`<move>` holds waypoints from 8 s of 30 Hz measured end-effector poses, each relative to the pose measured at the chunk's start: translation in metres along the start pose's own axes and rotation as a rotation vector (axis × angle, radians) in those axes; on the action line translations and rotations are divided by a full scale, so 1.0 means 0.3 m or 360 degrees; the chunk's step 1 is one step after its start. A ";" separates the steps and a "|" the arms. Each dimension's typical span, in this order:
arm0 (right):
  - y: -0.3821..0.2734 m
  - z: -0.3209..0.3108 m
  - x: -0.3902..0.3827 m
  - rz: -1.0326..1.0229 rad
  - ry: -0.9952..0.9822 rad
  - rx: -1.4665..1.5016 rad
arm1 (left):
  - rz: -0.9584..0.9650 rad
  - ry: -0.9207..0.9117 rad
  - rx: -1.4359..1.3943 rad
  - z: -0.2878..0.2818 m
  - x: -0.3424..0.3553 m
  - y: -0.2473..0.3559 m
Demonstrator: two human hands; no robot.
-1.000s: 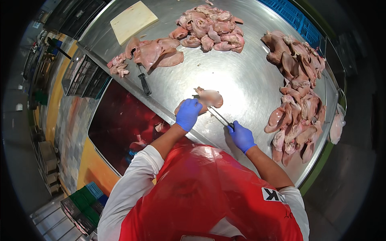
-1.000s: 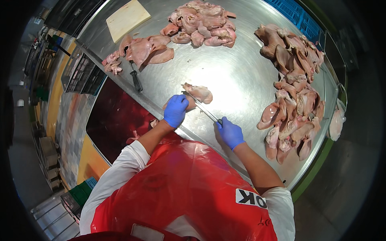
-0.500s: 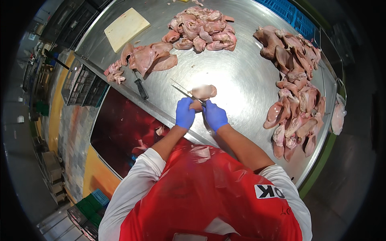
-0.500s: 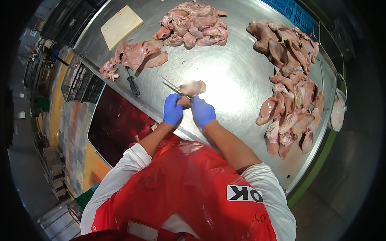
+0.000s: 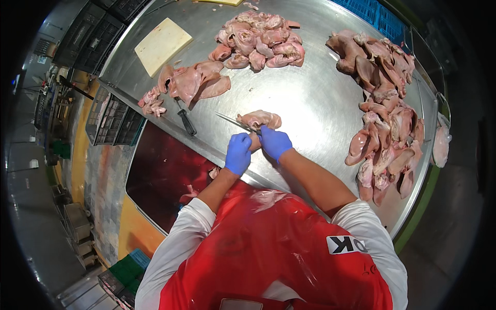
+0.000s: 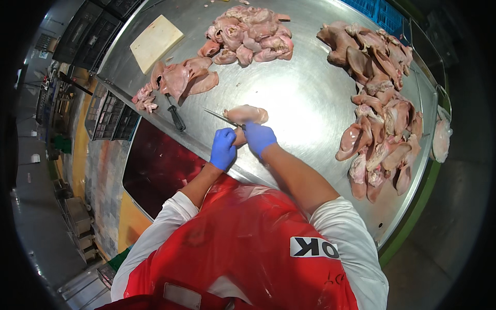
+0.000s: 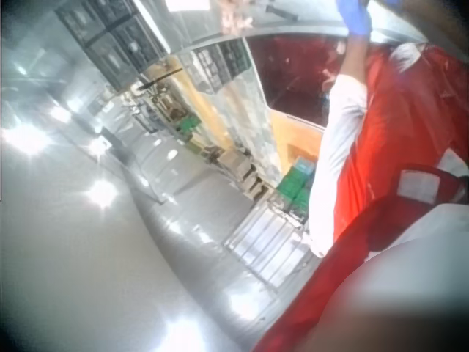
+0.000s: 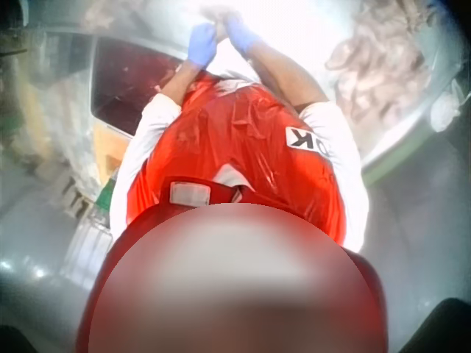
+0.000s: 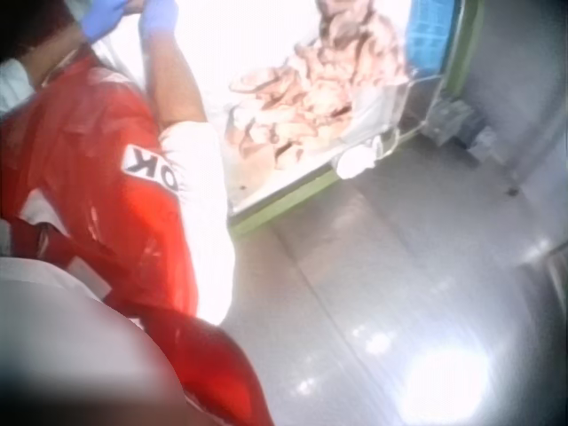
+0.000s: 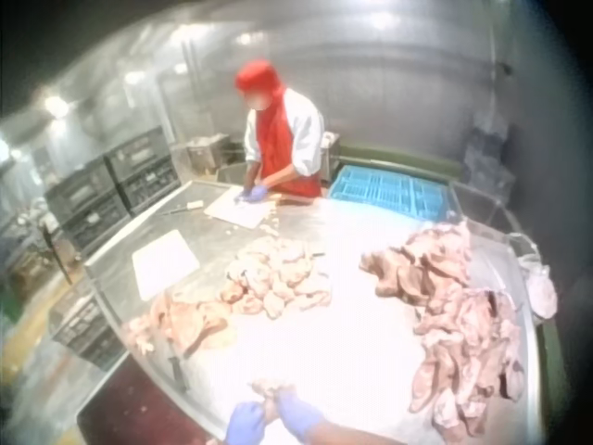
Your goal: The person cuts raw meat pieces on a stainless steel table using a knife and separates the cut portions. The person also sharpens the knife with a honing steel and continues cutting additional pieces.
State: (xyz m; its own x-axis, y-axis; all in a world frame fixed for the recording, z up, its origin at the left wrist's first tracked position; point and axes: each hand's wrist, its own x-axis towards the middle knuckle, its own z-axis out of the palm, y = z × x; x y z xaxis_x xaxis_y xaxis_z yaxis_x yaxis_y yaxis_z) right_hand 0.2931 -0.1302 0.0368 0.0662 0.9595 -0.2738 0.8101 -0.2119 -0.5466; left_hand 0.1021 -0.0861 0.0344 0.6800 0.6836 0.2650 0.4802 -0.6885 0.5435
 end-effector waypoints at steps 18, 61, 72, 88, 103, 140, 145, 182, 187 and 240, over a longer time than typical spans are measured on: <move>0.418 -0.060 -0.582 0.0776 0.0109 0.0491 | -0.1296 0.1008 -0.0845 -0.240 0.018 -0.230; 0.754 -0.172 -0.629 0.1231 0.1750 -0.0204 | -0.0663 -0.0480 -0.0284 -0.078 0.725 -0.143; 0.725 -0.236 -0.444 0.1282 0.1034 0.1373 | -0.1032 -0.0664 -0.1126 0.027 0.177 0.096; 0.277 -0.097 -0.491 0.0423 0.0430 0.0619 | -0.1113 -0.0797 -0.0712 -0.039 0.142 -0.110; 0.539 0.005 -0.674 0.0563 0.0882 -0.0125 | -0.1096 -0.0162 -0.0227 -0.032 0.075 -0.073; 0.084 -0.081 -0.434 0.0707 0.0176 0.0069 | -0.0183 0.0263 0.0104 0.266 0.095 0.025; 0.081 -0.071 -0.471 0.0729 0.0060 -0.0224 | -0.0200 0.0312 0.0032 0.272 0.075 0.057; 0.018 -0.119 -0.187 0.0613 -0.0100 -0.0203 | -0.0546 0.0215 0.0144 0.271 0.106 0.013; 0.084 -0.093 -0.380 0.0733 -0.0049 -0.0340 | -0.0548 0.0283 0.0197 0.307 0.087 0.035; 0.209 -0.141 -0.435 0.0577 -0.0039 0.0133 | -0.0417 -0.0710 0.0347 0.126 0.174 0.199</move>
State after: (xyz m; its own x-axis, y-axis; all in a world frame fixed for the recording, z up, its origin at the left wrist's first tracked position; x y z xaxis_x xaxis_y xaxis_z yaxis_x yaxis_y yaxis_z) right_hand 0.3600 -0.2609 0.0717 0.3251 0.8149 -0.4798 0.6863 -0.5523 -0.4732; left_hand 0.1871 -0.1007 0.0506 0.6685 0.7022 -0.2450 0.7357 -0.5761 0.3562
